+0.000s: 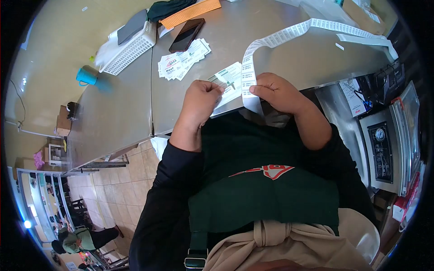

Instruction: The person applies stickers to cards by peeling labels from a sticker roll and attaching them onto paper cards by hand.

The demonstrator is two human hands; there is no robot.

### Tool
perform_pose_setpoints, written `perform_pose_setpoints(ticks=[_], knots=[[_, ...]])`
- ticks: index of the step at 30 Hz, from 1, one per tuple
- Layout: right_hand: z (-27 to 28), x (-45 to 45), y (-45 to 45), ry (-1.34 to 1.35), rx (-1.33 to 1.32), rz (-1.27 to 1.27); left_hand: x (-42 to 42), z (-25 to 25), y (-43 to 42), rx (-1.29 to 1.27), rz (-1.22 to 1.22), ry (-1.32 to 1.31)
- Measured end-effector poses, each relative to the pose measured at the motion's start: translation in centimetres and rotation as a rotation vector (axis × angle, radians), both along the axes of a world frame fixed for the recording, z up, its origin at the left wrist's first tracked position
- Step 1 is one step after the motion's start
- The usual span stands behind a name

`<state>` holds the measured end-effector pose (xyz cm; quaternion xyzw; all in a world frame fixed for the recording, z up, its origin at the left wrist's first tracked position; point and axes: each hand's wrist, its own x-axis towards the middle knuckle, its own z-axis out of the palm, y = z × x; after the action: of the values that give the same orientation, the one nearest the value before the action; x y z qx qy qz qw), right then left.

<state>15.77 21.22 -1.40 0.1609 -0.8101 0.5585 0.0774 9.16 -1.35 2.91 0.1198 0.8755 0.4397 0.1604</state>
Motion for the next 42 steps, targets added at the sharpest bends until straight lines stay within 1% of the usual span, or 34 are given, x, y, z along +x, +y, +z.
perform_pose_setpoints(ticks=[3,6,9,12,15,18,21,24,25,27,28,29,31,34,37,40,42], knots=[[0.0,0.0,0.2,-0.043,0.023,0.004,-0.3,-1.9,-0.2,-0.053,-0.049,0.396],[0.1,-0.1,0.2,-0.026,0.034,0.019,-0.5,-1.7,-0.1,-0.132,-0.050,0.283],[0.3,0.0,0.1,0.012,0.057,0.004,-0.2,-1.3,0.2,-0.174,-0.055,0.284],[0.3,0.1,0.0,0.010,0.032,0.004,0.5,-0.8,0.9,-0.299,-0.065,0.518],[0.0,0.0,0.1,0.049,0.075,-0.001,1.3,0.5,2.1,-0.498,-0.011,0.432],[0.0,-0.1,0.3,0.003,0.073,0.020,1.4,0.0,2.3,-0.529,0.114,0.506],[0.2,0.0,0.3,0.015,0.067,0.023,1.1,0.8,0.9,-0.330,0.074,0.474],[0.0,-0.1,0.5,0.018,0.069,0.045,-0.2,2.0,-1.3,-0.271,-0.085,0.268],[0.0,-0.1,0.7,-0.018,0.018,0.075,-0.3,2.0,-1.8,-0.294,-0.046,0.289],[0.0,0.0,1.0,-0.096,-0.086,0.133,0.7,2.3,-2.5,-0.401,-0.019,0.456],[-0.1,0.2,0.8,-0.130,-0.171,0.112,1.0,2.3,-2.8,-0.454,-0.005,0.537],[-0.1,0.4,0.6,-0.165,-0.255,0.092,1.0,2.2,-3.2,-0.507,-0.042,0.585],[0.2,0.7,0.3,-0.166,-0.322,0.095,0.7,1.7,-4.0,-0.608,-0.116,0.680],[0.5,0.5,0.5,-0.080,-0.226,0.137,-0.7,1.9,-3.9,-0.475,-0.068,0.413],[0.0,0.1,0.8,-0.062,-0.105,0.122,-1.3,3.1,-3.0,-0.391,0.030,0.111],[0.2,0.2,0.8,-0.060,-0.112,0.114,-1.7,1.6,-3.3,-0.373,0.120,0.233],[-0.2,0.0,0.7,-0.050,-0.125,0.125,-1.9,0.4,-3.8,-0.366,0.065,0.508]])
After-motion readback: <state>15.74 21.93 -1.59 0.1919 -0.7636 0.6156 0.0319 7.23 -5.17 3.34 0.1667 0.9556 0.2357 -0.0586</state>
